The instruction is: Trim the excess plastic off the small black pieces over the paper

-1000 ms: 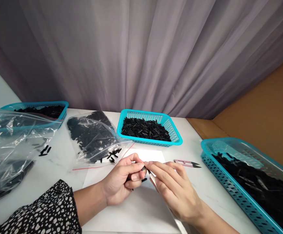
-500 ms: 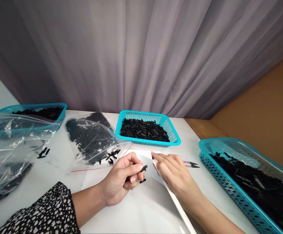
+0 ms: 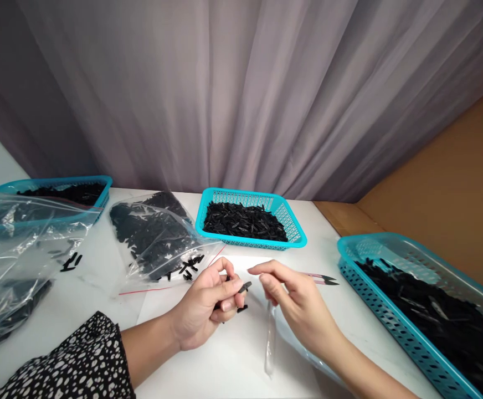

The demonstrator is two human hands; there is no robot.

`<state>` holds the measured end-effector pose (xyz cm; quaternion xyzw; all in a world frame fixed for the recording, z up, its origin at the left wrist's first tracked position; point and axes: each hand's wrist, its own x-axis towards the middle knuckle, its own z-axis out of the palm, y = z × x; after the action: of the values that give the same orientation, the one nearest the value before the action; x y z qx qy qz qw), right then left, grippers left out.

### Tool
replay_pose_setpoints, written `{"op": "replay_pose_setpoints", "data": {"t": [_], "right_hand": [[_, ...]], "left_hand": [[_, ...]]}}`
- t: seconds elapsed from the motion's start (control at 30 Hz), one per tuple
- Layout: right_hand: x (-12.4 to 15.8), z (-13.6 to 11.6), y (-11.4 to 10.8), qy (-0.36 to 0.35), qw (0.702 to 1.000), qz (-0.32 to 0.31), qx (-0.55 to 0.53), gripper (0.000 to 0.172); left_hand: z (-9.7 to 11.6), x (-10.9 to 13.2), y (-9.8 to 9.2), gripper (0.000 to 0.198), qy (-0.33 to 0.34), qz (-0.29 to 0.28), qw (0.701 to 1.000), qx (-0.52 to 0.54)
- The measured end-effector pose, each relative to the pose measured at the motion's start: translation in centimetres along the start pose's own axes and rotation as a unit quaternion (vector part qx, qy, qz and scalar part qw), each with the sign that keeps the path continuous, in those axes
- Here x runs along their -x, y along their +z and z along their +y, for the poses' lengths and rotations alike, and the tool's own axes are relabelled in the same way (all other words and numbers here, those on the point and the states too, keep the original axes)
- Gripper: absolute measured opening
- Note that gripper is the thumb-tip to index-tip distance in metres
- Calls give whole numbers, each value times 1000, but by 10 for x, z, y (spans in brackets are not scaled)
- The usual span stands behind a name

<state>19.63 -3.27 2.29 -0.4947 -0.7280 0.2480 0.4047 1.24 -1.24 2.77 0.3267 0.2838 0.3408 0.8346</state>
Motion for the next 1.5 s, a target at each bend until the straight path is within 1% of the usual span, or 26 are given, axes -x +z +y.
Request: {"op": "replay_pose_setpoints", "data": {"t": [0.07, 0.17, 0.2, 0.23, 0.27, 0.33, 0.4, 0.43, 0.47, 0.53, 0.57, 0.63, 0.67, 0.7, 0.77, 0.8, 0.87, 0.9, 0.97, 1.07, 1.13, 1.2, 1.27, 1.33, 1.43, 1.5], "right_hand": [[-5, -14, 5, 42, 992, -43, -108, 22], [-9, -20, 12, 132, 958, -82, -239, 33], [-10, -17, 13, 162, 949, -80, -257, 36], [-10, -13, 12, 182, 948, -69, -251, 37], [-11, -8, 10, 191, 955, -48, -222, 39], [-11, 3, 5, 176, 977, -8, -117, 45], [-12, 11, -2, 126, 992, 2, -23, 56], [-13, 12, -4, 100, 995, 2, -7, 59], [-13, 12, -4, 81, 997, -2, -16, 59], [-13, 8, -2, 73, 992, -15, -103, 53], [-12, 5, 1, 89, 982, -28, -165, 49], [-9, -1, 8, 144, 948, -56, -277, 42], [-8, -3, 10, 168, 930, -57, -321, 39], [-7, -4, 12, 190, 914, -46, -357, 37], [-8, -3, 13, 222, 882, -3, -416, 33], [-9, -2, 11, 235, 867, 20, -439, 31], [-11, 1, 7, 253, 849, 47, -462, 27], [-12, 3, 5, 256, 849, 50, -460, 24], [-13, 6, 3, 253, 868, 30, -426, 20], [-12, 9, 4, 228, 908, -56, -347, 30], [-10, 8, 6, 190, 918, -125, -324, 37], [-9, 7, 7, 139, 927, -166, -307, 36], [-9, 5, 7, 96, 939, -169, -285, 31], [-9, 3, 7, 90, 943, -157, -280, 26], [-9, 2, 8, 137, 923, -150, -328, 26], [-10, 3, 7, 180, 908, -115, -359, 29]], "left_hand": [[-1, -1, -1, 41, -2, 3, 1000, -13], [-2, -2, -1, 43, 0, 4, 999, -33], [-2, -2, -1, 43, 2, 4, 999, -38], [-1, -1, 0, 43, 3, 4, 999, -42], [-1, -1, 0, 42, 3, 3, 999, -45], [0, 0, 1, 41, 4, 4, 999, -45], [1, 0, 1, 41, 7, 4, 999, -40], [1, 0, 0, 41, 9, 4, 999, -37], [1, -1, 0, 41, 11, 4, 999, -35], [0, -2, -1, 41, 15, 8, 999, -34], [-1, -2, -1, 41, 15, 12, 999, -35], [-2, -3, -1, 38, 9, 19, 999, -40], [-2, -4, -1, 35, 4, 22, 999, -39], [-2, -4, -1, 31, -4, 25, 999, -33], [-1, -4, -1, 24, -22, 25, 999, -13], [0, -4, 0, 24, -28, 26, 999, -6], [2, -3, 1, 32, -34, 27, 999, -9], [3, -3, 1, 38, -33, 27, 999, -19], [4, -2, 2, 47, -30, 23, 998, -45], [3, -2, 3, 60, -47, -6, 996, -77], [3, -1, 4, 71, -69, -20, 994, -87], [3, 0, 4, 80, -87, -21, 992, -90], [3, 2, 3, 85, -95, -13, 991, -92], [3, 2, 3, 88, -99, -8, 991, -93], [3, 1, 3, 88, -103, -9, 990, -95], [1, 0, 3, 80, -94, -2, 991, -98]]}}
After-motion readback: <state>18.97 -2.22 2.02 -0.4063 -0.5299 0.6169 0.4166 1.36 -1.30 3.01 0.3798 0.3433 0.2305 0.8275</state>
